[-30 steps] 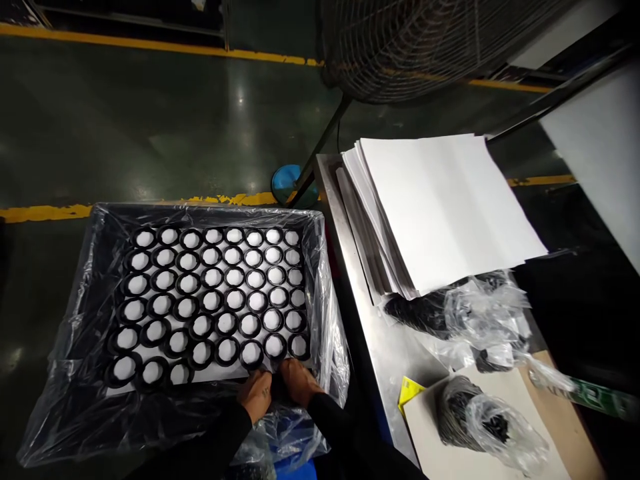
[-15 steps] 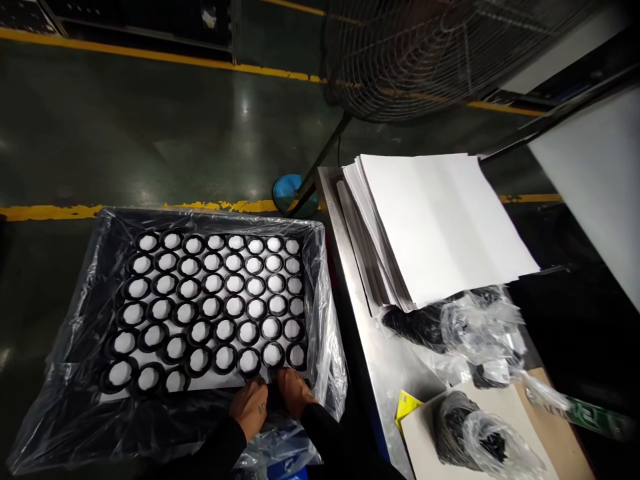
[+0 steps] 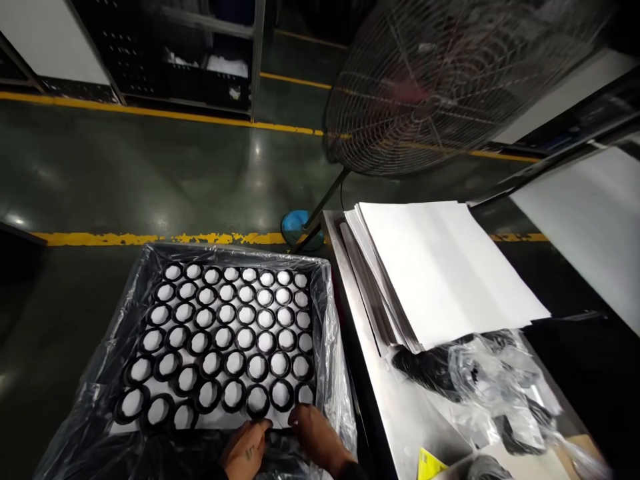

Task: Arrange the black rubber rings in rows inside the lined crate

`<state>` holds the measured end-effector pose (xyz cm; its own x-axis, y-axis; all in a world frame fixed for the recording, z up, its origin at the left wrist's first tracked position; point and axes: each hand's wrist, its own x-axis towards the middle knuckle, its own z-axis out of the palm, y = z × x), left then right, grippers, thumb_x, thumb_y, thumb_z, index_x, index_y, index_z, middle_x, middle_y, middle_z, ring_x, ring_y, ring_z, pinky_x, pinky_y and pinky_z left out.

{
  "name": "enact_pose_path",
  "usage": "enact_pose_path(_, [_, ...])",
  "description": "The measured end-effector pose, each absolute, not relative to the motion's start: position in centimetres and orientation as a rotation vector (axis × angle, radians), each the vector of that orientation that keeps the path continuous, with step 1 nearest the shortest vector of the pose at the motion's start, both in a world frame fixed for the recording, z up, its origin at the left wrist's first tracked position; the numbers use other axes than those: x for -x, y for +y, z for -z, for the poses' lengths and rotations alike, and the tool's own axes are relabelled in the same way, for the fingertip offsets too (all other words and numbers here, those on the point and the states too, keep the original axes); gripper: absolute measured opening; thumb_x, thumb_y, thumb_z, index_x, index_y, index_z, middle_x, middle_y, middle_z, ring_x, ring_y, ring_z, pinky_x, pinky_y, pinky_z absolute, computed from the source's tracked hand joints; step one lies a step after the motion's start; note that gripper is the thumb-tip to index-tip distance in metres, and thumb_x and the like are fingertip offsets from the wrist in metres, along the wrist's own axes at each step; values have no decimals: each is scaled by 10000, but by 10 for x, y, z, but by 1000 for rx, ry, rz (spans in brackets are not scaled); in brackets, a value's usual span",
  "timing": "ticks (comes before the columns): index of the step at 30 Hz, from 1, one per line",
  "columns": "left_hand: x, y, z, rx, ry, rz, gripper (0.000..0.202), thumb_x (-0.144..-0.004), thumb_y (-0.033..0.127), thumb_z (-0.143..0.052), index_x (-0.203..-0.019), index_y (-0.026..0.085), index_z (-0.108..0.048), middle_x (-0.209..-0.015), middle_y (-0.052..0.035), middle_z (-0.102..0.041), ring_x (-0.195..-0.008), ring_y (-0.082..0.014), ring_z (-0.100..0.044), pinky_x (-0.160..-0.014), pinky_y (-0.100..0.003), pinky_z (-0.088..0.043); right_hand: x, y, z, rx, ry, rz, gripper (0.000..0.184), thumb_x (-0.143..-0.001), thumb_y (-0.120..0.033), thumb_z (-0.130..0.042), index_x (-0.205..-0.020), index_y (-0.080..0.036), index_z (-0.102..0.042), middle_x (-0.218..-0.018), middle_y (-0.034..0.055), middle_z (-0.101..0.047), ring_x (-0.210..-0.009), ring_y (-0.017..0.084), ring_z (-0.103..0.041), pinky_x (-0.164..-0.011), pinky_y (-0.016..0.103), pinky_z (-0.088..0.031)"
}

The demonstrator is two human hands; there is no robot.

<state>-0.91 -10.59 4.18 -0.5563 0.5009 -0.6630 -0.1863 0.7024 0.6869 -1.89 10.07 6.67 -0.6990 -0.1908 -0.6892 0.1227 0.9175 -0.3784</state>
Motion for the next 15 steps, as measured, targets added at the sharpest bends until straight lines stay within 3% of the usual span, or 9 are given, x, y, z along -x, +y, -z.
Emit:
enact_pose_path(4, [73,-179,-77,-65,2298,-963,353,-935,312,-346,-1157,304,-620,-1135,-12,-694,-1050,-195,-637,-909,-269,-521,76,139,-105,-134,2627,662,368,-944,-92,-301,-1205,-176,-546,-1185,66,-631,-1056,127,-609,-920,235,-478])
enact_pose_path(6, [130,-234,-96,120,2599,-919,483,-959,359,-209,-1336,167,-442,-1346,-115,-553,-1251,-234,-500,-1063,-347,-414,121,160,-113,-262,2796,630,414,-947,-126,-256,-1334,-127,-406,-1271,137,-557,-1070,160,-600,-932,255,-472])
enact_pose_path(7, [162,-261,-105,201,2762,-872,542,-955,394,-217,-1384,88,-341,-1428,-177,-441,-1338,-271,-385,-1143,-404,-294,146,168,-115,-313,2870,598,439,-954,-161,-271,-1384,-90,-320,-1299,179,-516,-1089,188,-589,-942,282,-470])
enact_pose_path(9, [228,-308,-121,279,3000,-763,655,-951,456,-276,-1470,90,-114,-1536,-189,-215,-1436,-301,-144,-1186,-462,-131,199,178,-117,-376,2994,505,568,-955,-231,-367,-1443,-29,-160,-1348,254,-422,-1178,262,-525,-989,351,-441])
enact_pose_path(11, [288,-339,-129,310,3102,-640,753,-943,497,-354,-1491,127,6,-1554,-209,-104,-1433,-376,-71,-1148,-581,-142,250,180,-117,-344,3079,378,729,-912,-243,-515,-1480,-69,-93,-1421,272,-312,-1271,340,-422,-1014,443,-410])
enact_pose_path(13, [337,-354,-127,216,3067,-538,736,-932,487,-452,-1495,183,-87,-1532,-198,-194,-1378,-395,-246,-1070,-603,-301,292,176,-117,-192,3100,235,785,-844,-192,-632,-1486,-191,-182,-1468,206,-287,-1289,366,-388,-982,499,-424])
enact_pose_path(15, [372,-360,-121,77,2973,-446,615,-919,448,-531,-1438,212,-299,-1415,-154,-415,-1200,-325,-496,-956,-534,-451,323,173,-116,-4,3062,88,658,-818,-151,-667,-1402,-248,-379,-1377,119,-443,-1211,317,-473,-923,486,-468])
